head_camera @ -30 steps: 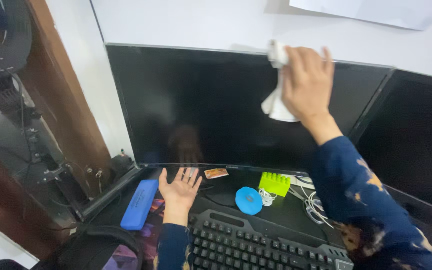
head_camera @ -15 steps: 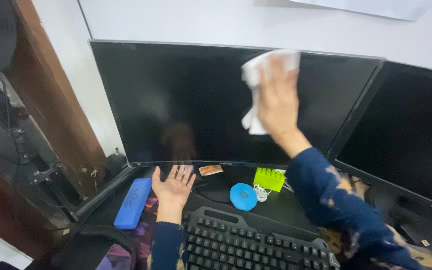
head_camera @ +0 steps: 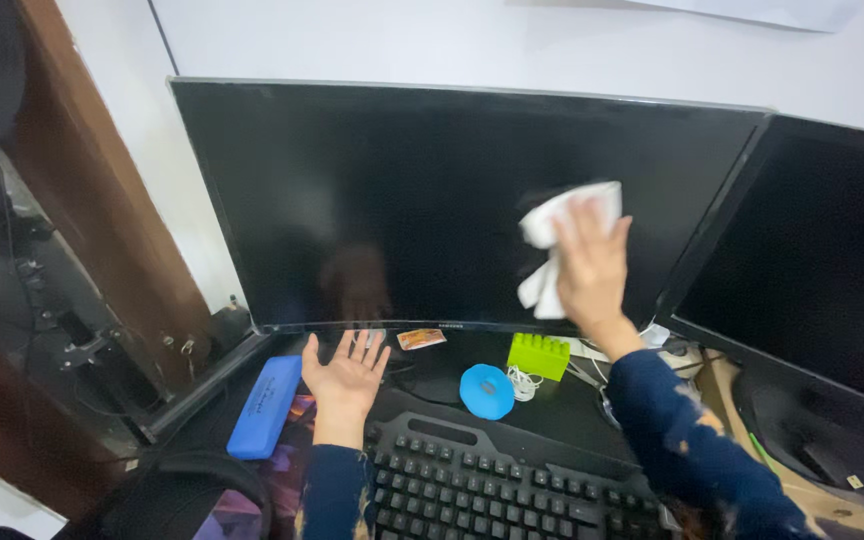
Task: The person wipes a computer mouse, two monitors, a keyboard, and a USB drive using a white cloth. They also wipe the desk surface and a cardboard box under the monitor.
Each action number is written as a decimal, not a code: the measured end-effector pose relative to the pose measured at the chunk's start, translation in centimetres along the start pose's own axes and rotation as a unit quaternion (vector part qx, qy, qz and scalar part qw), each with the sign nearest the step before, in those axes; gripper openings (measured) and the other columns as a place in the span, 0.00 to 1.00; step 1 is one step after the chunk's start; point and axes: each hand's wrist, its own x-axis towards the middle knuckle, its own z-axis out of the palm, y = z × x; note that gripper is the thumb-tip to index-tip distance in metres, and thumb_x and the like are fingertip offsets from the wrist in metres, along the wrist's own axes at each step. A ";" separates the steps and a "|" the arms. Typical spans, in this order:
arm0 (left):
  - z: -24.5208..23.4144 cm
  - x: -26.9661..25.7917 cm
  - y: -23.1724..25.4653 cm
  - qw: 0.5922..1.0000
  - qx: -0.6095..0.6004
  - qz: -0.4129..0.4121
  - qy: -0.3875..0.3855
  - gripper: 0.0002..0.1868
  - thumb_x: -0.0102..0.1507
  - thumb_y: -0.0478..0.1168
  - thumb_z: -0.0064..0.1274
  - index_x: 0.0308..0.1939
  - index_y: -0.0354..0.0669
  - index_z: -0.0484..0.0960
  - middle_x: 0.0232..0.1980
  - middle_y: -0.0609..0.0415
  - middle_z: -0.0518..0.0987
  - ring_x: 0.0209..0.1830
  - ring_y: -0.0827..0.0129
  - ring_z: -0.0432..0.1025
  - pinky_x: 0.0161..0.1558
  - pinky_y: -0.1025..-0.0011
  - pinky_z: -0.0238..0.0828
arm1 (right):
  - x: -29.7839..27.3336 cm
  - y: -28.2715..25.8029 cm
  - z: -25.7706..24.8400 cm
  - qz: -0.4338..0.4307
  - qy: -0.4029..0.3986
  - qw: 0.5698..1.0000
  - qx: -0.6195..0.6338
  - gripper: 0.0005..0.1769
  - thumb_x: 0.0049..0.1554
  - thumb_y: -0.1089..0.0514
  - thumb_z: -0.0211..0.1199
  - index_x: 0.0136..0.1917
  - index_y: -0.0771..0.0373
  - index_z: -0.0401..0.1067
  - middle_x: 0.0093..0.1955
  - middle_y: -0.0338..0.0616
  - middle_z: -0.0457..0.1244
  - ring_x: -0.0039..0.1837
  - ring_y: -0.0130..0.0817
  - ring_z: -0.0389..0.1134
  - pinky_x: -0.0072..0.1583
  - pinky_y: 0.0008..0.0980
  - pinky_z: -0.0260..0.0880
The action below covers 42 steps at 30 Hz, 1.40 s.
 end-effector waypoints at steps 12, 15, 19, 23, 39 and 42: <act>0.2 -0.1 0.1 1.000 -0.010 0.002 0.007 0.52 0.60 0.69 0.41 0.77 0.36 0.56 0.78 0.39 0.61 0.78 0.46 0.58 0.74 0.48 0.50 | 12.7 -4.1 0.7 0.032 0.077 0.995 0.061 0.33 0.64 0.73 0.56 0.80 0.57 0.63 0.85 0.54 0.48 0.87 0.52 0.42 0.84 0.61 0.30; 0.3 -0.2 0.2 1.000 -0.005 0.001 0.011 0.52 0.60 0.69 0.40 0.77 0.37 0.56 0.77 0.38 0.62 0.77 0.45 0.59 0.74 0.48 0.51 | 15.0 -9.5 2.6 -0.024 0.052 0.994 0.093 0.31 0.65 0.68 0.60 0.79 0.55 0.63 0.83 0.48 0.51 0.86 0.46 0.46 0.86 0.56 0.43; 0.3 -0.2 0.2 1.000 -0.001 0.007 0.004 0.52 0.60 0.69 0.40 0.77 0.36 0.55 0.78 0.38 0.62 0.78 0.45 0.59 0.74 0.48 0.50 | 16.7 -14.2 3.7 -0.157 0.004 0.984 0.085 0.33 0.63 0.63 0.58 0.81 0.56 0.59 0.84 0.46 0.49 0.85 0.42 0.47 0.83 0.53 0.47; 0.0 -0.2 0.2 1.000 0.003 0.007 0.001 0.52 0.60 0.69 0.41 0.77 0.35 0.55 0.78 0.37 0.62 0.78 0.45 0.58 0.74 0.48 0.49 | 16.5 -14.0 3.2 -0.174 -0.009 0.983 0.061 0.36 0.63 0.63 0.57 0.82 0.56 0.56 0.86 0.45 0.48 0.86 0.42 0.47 0.83 0.51 0.47; -0.4 -0.1 0.0 0.999 0.028 0.021 -0.028 0.55 0.60 0.70 0.40 0.79 0.33 0.49 0.82 0.41 0.56 0.81 0.50 0.52 0.76 0.49 0.44 | 5.7 5.7 -5.8 0.031 0.016 0.999 -0.039 0.29 0.69 0.65 0.57 0.81 0.60 0.59 0.85 0.56 0.50 0.86 0.51 0.46 0.83 0.59 0.36; -0.2 0.0 -0.4 0.998 0.047 0.027 -0.017 0.56 0.60 0.70 0.39 0.79 0.32 0.47 0.82 0.41 0.55 0.82 0.51 0.50 0.77 0.50 0.42 | 4.3 7.2 -7.0 0.088 0.041 0.994 -0.050 0.29 0.70 0.66 0.55 0.82 0.59 0.58 0.86 0.56 0.49 0.88 0.52 0.44 0.84 0.59 0.35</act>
